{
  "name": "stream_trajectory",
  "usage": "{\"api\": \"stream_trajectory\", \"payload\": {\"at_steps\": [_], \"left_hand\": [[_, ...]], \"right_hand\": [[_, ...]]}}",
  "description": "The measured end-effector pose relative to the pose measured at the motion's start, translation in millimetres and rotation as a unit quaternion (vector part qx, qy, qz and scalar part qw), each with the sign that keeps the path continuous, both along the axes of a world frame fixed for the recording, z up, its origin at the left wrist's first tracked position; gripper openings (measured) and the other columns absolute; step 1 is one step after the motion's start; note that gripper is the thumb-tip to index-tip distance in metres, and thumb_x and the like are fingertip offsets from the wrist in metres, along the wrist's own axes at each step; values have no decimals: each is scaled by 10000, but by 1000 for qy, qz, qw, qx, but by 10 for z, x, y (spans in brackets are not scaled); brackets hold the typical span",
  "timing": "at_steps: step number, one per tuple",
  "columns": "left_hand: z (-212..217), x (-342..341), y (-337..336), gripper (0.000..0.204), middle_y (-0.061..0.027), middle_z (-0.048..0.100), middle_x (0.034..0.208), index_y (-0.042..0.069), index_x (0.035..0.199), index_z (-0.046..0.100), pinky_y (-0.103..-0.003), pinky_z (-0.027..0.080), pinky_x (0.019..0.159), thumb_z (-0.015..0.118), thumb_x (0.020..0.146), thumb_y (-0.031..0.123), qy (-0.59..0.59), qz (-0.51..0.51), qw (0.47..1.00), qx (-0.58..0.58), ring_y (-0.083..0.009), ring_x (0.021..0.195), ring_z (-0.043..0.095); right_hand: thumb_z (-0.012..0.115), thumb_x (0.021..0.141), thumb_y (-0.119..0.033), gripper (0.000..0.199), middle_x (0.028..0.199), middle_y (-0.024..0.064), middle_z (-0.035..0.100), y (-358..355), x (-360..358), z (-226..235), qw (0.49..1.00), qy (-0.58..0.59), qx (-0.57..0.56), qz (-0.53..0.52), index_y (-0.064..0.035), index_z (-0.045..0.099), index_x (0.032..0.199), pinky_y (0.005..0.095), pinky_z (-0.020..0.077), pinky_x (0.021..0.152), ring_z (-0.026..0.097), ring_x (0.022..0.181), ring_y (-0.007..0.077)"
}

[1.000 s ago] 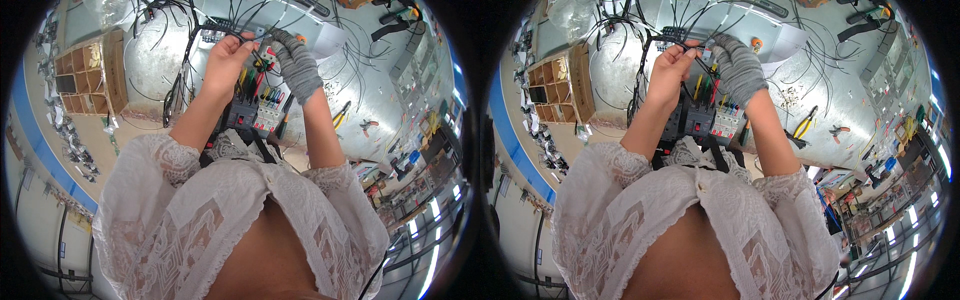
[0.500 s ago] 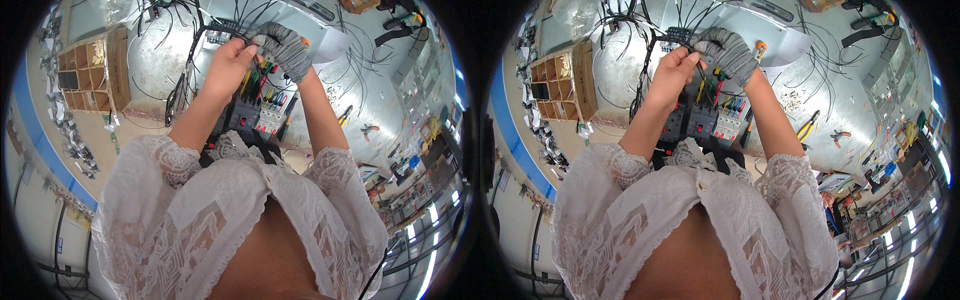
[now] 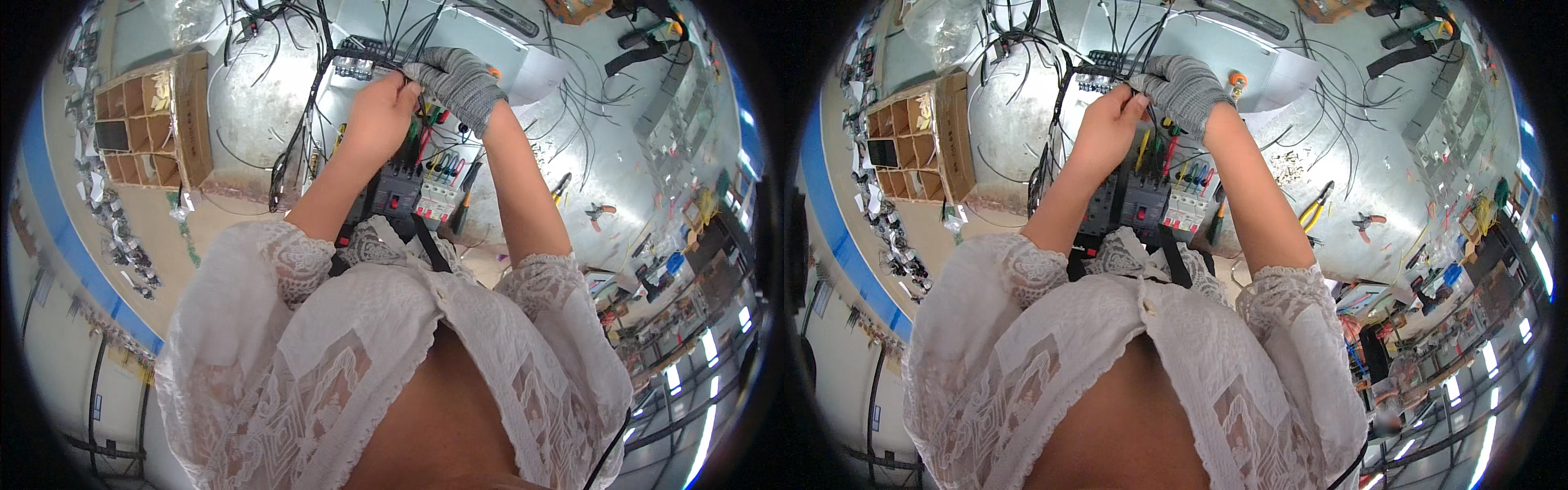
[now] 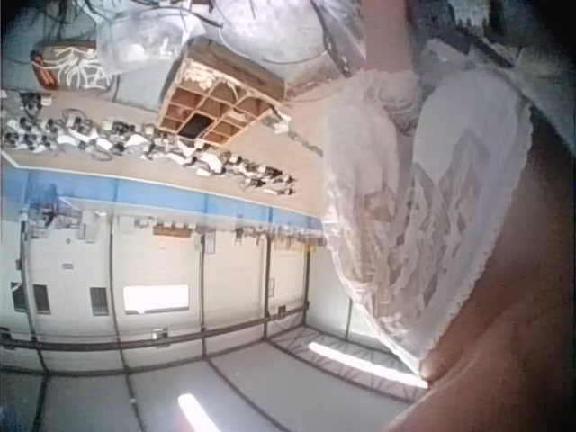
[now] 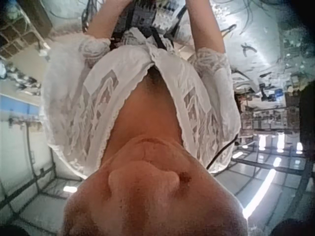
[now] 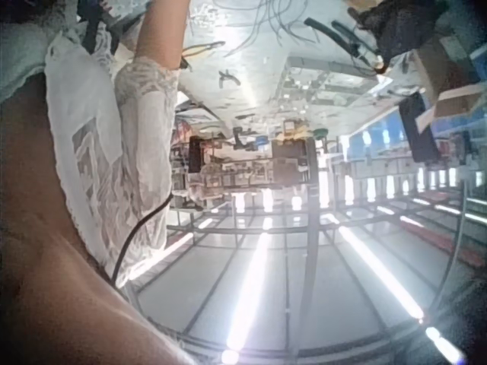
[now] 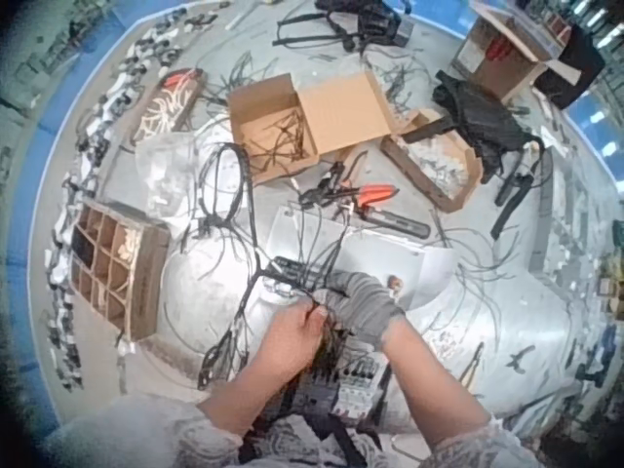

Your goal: The person strips wire insulation, inserts wires into terminal blocks, and secures connections using pliers and a screwdriver. The person also applies tape to bundle wires and organizes the wiring within the electrical panel.

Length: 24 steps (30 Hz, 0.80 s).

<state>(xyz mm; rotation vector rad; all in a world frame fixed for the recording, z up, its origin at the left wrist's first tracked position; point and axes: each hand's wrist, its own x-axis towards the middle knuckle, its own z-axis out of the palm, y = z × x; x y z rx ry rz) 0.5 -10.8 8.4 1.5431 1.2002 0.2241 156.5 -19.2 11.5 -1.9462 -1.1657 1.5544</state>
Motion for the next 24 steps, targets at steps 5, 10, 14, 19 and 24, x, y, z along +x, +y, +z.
{"api": "stream_trajectory", "payload": {"at_steps": [5,10,14,19,24], "left_hand": [[575,123,-125,239,-200,599,696,11,824,533,-449,464,613,488,921,224,147,-173,965,131,-359,689,606],[728,163,-383,224,-200,594,780,16,859,520,-417,475,626,491,914,231,16,-220,970,104,-336,727,601],[372,18,-391,108,-76,562,858,39,978,484,-309,458,731,499,929,134,-143,137,976,-90,-173,859,580],[238,60,-215,169,-2,534,888,60,1114,466,-285,453,853,463,948,88,-324,320,815,-357,-147,902,576],[155,87,-173,161,-24,585,1010,50,1093,531,-284,452,850,461,954,94,-368,322,789,-371,-129,895,590]], "right_hand": [[622,835,-316,342,692,130,634,71,56,4,998,35,-55,15,11,653,930,310,497,622,612,603,194],[662,821,-204,235,728,67,633,63,67,27,989,125,-69,47,21,640,883,279,494,612,599,658,139],[644,825,-175,234,735,36,625,22,80,75,992,110,-37,44,24,640,948,260,482,619,565,662,103],[649,805,-175,242,802,61,657,43,71,262,994,83,-56,35,7,650,964,282,484,673,572,697,124],[716,762,-228,264,795,53,657,-132,118,-17,989,116,-47,-75,-12,659,903,265,472,627,558,671,112]]}}
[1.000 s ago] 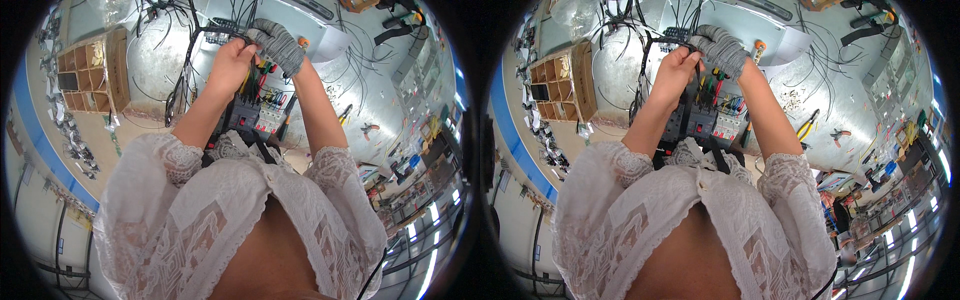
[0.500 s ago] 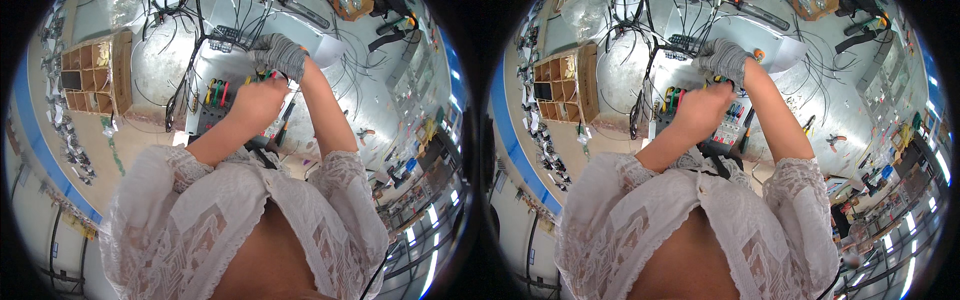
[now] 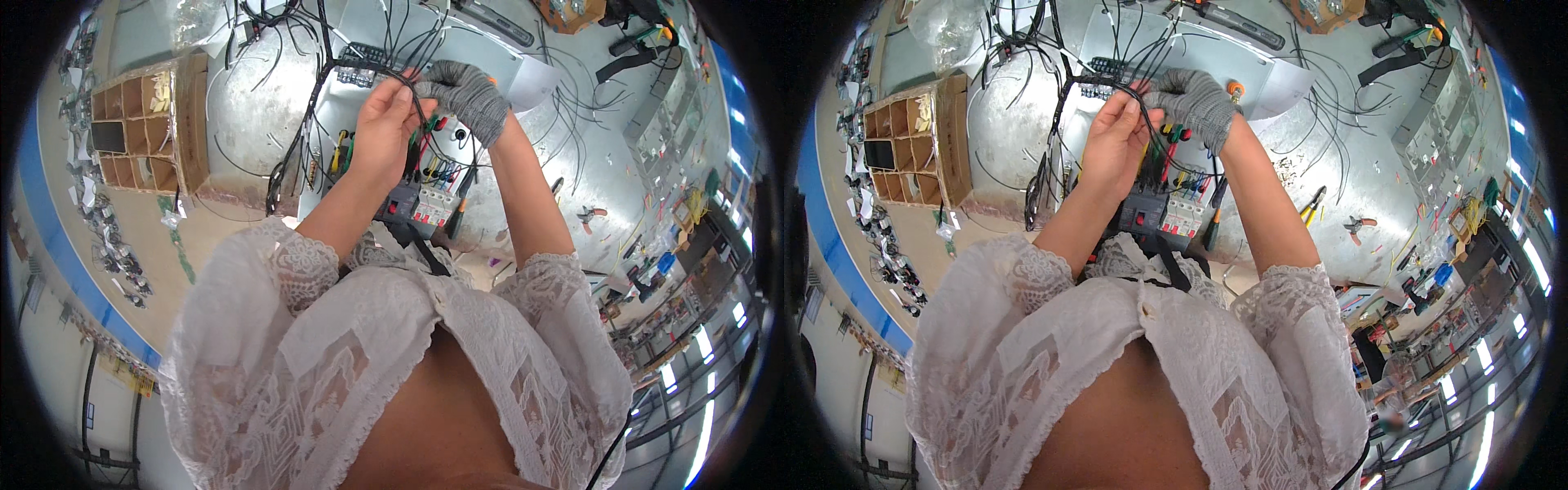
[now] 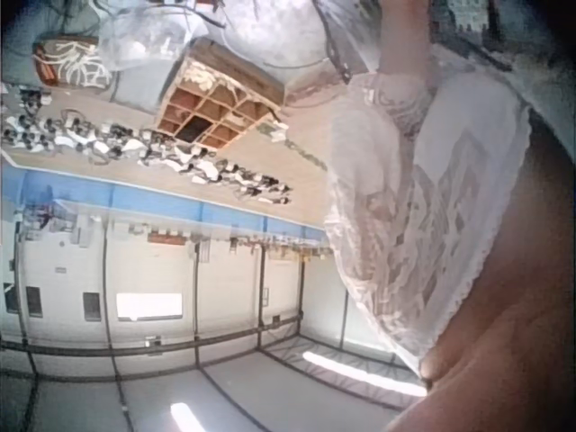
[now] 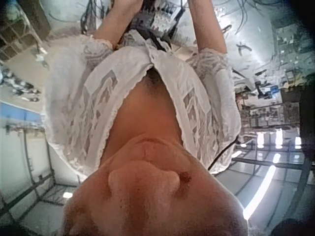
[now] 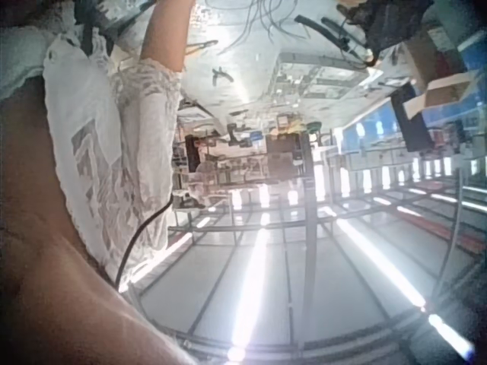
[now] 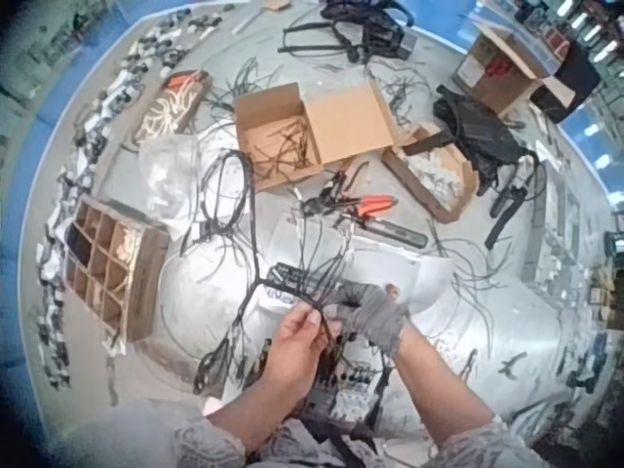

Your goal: The person strips wire insulation, inserts wires into terminal blocks, and secures connections using pliers and a screwdriver. The person also applies tape to bundle wires and organizes the wiring within the electrical panel.

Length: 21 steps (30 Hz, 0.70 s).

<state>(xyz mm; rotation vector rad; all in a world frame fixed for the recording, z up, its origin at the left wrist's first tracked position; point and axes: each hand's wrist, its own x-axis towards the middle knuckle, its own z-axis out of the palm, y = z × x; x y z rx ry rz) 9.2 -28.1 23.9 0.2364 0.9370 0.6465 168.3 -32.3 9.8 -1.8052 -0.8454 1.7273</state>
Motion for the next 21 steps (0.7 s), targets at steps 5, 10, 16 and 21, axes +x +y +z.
{"api": "stream_trajectory", "payload": {"at_steps": [5,10,16,21], "left_hand": [[-136,34,51,100,-25,623,1008,66,989,577,-243,446,748,510,936,117,72,-40,995,61,-98,770,564],[-333,82,49,64,-26,636,929,56,907,583,-218,422,646,570,900,119,157,-55,975,150,-78,666,520],[-109,-90,170,154,-41,623,881,25,1029,609,-226,448,667,537,903,76,219,-221,918,248,-79,706,550],[-367,-749,792,179,-79,596,914,12,1010,563,-279,456,739,592,851,88,548,-146,591,574,-159,794,578]], "right_hand": [[662,813,-191,229,788,93,659,-242,-13,-250,990,-124,61,-19,-24,649,968,284,482,637,585,670,159],[590,861,-201,246,801,130,659,-246,-249,-27,981,-131,120,-79,-15,639,1013,302,485,666,613,699,189],[645,813,-226,230,797,132,672,-19,-78,-278,986,-112,56,-109,-27,667,928,331,488,662,626,676,221],[633,818,-259,253,827,129,675,118,5,-194,942,-316,111,-3,-31,655,927,343,492,711,640,748,256]]}}
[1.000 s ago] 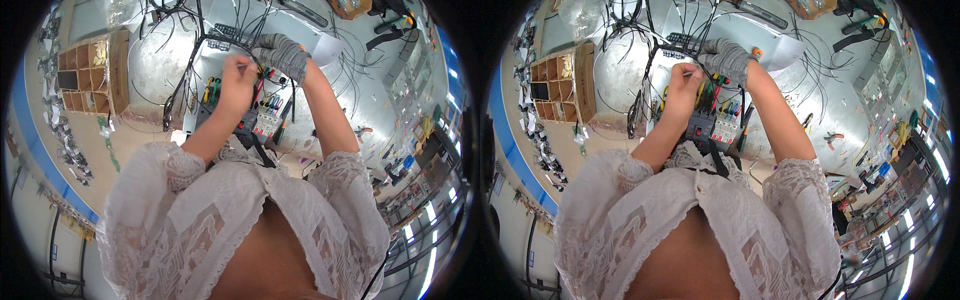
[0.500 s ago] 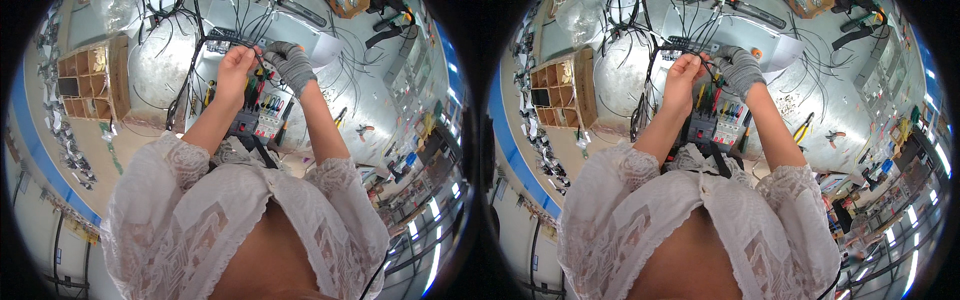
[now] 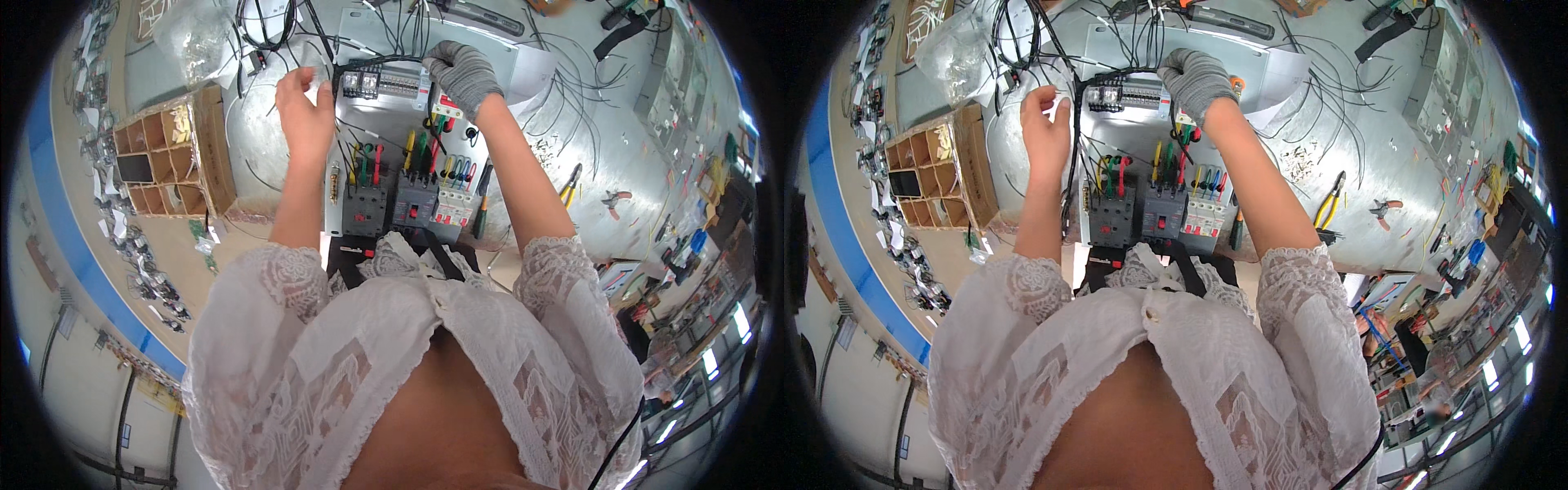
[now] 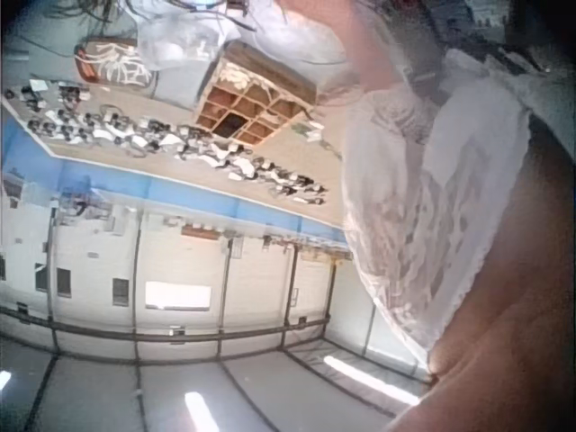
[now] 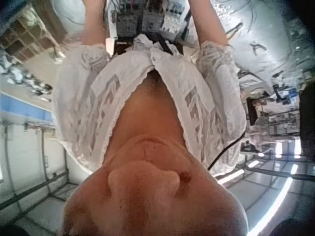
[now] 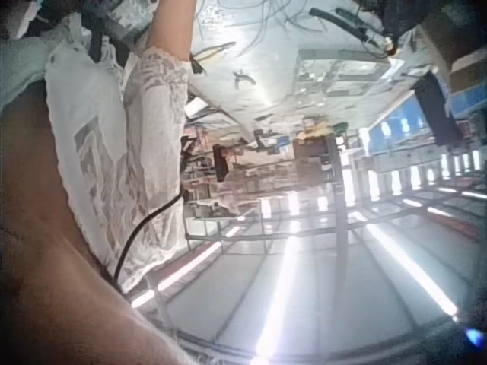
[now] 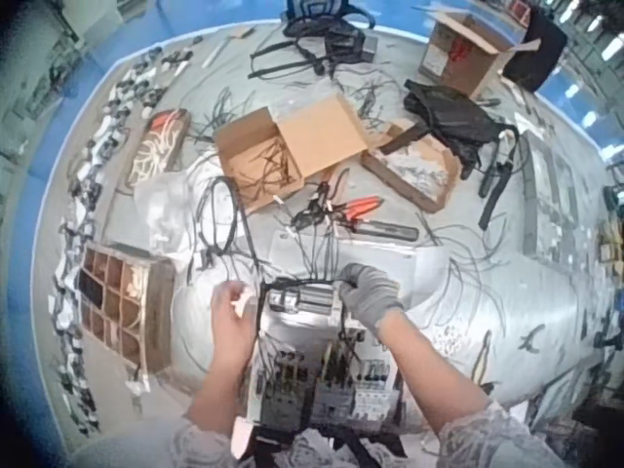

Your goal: The person strips wire insulation, inserts wires into terminal blocks, and secures connections using pliers and a screwdriver. The person also applies tape to bundle wires and organizes the wiring within the electrical panel.

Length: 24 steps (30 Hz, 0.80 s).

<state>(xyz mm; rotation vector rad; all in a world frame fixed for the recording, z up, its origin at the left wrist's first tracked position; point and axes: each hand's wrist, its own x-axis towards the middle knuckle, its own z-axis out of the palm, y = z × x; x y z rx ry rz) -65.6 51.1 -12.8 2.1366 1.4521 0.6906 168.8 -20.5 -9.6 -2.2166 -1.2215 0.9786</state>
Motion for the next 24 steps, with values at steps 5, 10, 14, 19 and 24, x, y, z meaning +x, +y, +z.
{"api": "stream_trajectory", "payload": {"at_steps": [5,10,14,19,24], "left_hand": [[-322,-98,371,188,6,574,801,36,1050,605,-214,433,670,555,885,111,-159,-34,893,-419,-79,686,527],[-296,4,556,194,-16,599,864,32,1041,582,-246,426,768,594,862,105,-82,-132,914,-374,-118,827,547],[-643,-99,537,194,-31,591,880,18,970,541,-233,435,746,646,809,42,-123,-84,907,-393,-120,832,562],[-786,131,756,166,-38,602,827,-5,932,538,-232,460,701,639,800,0,-115,-75,937,-320,-114,761,575],[-902,276,888,200,-74,652,845,-17,918,605,-249,474,680,698,759,62,-35,-104,950,-293,-116,747,592]], "right_hand": [[606,823,-271,245,901,149,667,61,-46,-181,994,-100,-28,35,-54,649,928,384,486,771,623,847,329],[566,819,-271,240,929,152,657,159,-36,-199,991,-109,-69,29,-84,649,944,398,483,807,614,882,339],[540,816,-270,243,938,159,650,211,-36,-332,989,-121,-74,33,-93,649,942,400,485,821,609,894,342],[575,822,-265,243,945,149,655,280,10,-379,987,-134,-86,32,-76,646,957,388,481,801,613,896,326],[585,804,-230,241,1014,149,640,278,103,-530,971,-151,-152,109,-100,649,996,413,490,829,614,914,342]]}}
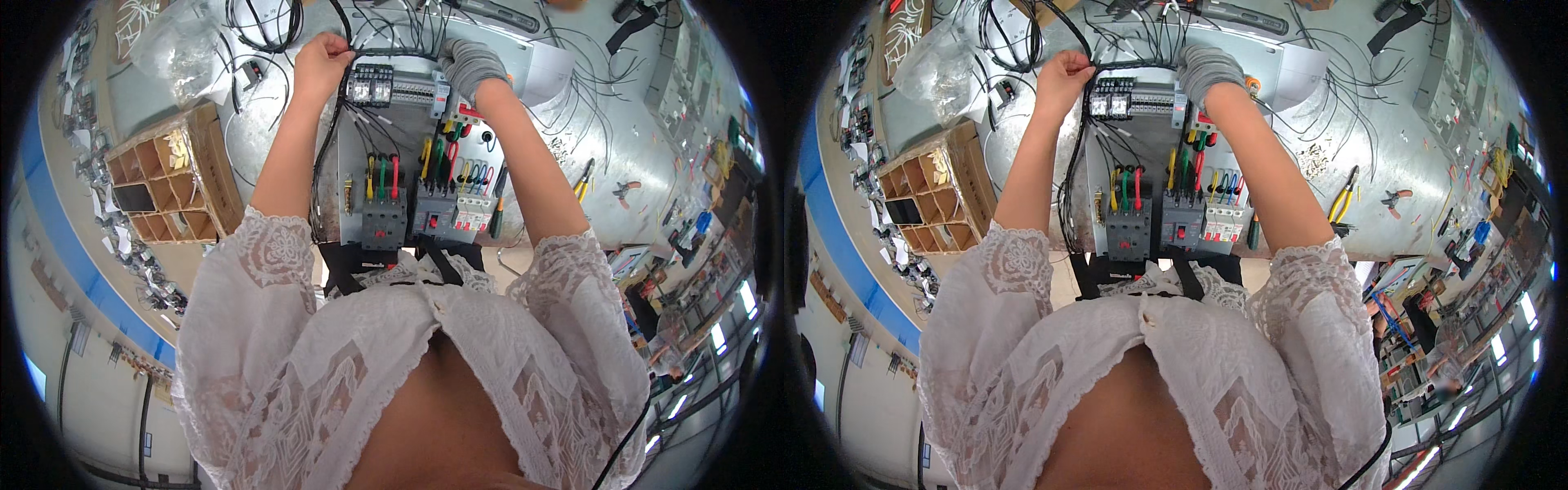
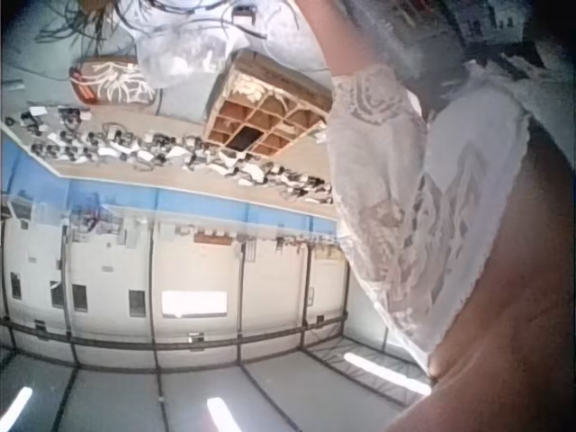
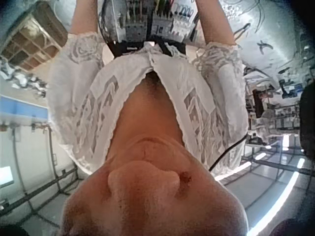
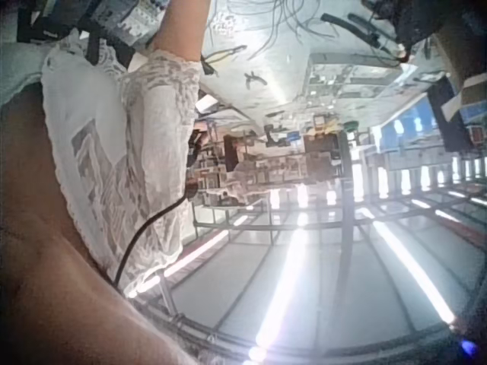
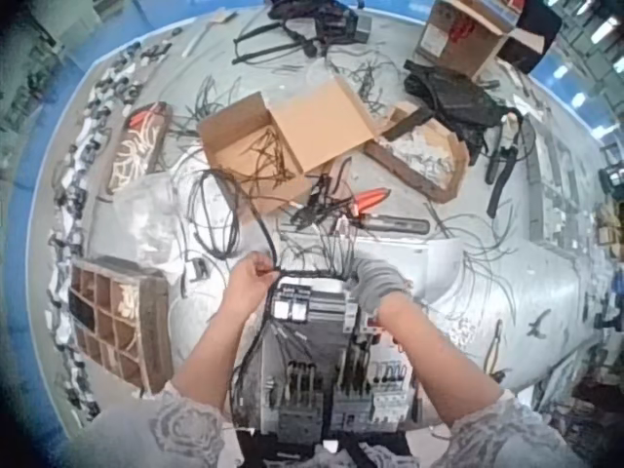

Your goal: The person strips wire insulation, inserts wires into terminal blocks, and secures connections using pliers and a screwdriver. The person also applies tape to bundle wires and organizes the wiring within the electrical panel.

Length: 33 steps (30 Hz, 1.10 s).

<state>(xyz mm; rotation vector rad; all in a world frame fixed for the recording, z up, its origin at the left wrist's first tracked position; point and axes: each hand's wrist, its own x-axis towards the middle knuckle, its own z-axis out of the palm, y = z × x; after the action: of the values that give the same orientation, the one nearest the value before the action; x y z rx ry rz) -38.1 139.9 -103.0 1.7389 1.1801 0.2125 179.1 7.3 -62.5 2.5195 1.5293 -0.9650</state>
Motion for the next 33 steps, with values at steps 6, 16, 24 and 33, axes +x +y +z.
{"api": "stream_trajectory", "payload": {"at_steps": [6,16,24,33], "left_hand": [[-17,-129,-177,153,-44,647,831,1,944,640,-243,467,660,651,818,86,-9,66,997,-49,-111,731,585],[341,-437,-892,136,-102,656,778,46,949,623,-317,483,652,607,819,81,124,99,987,13,-205,695,630],[129,-521,-531,202,-105,662,835,51,1005,613,-333,498,693,594,807,86,136,-21,988,69,-235,738,635],[167,-40,-227,246,-84,668,759,44,882,637,-311,485,639,689,787,265,173,-5,982,72,-202,685,640]], "right_hand": [[598,789,-220,246,1016,161,636,145,68,-115,995,22,-78,64,-83,658,985,404,493,826,604,968,325],[683,747,-238,297,877,154,663,61,128,-285,994,109,-2,2,-52,660,976,364,482,739,626,807,291],[692,735,-215,266,883,143,663,118,125,-164,992,121,-27,0,-53,658,944,352,485,757,625,824,279],[616,755,-181,205,899,144,659,106,236,-480,990,121,-39,60,-68,650,923,380,492,755,620,819,283]]}}
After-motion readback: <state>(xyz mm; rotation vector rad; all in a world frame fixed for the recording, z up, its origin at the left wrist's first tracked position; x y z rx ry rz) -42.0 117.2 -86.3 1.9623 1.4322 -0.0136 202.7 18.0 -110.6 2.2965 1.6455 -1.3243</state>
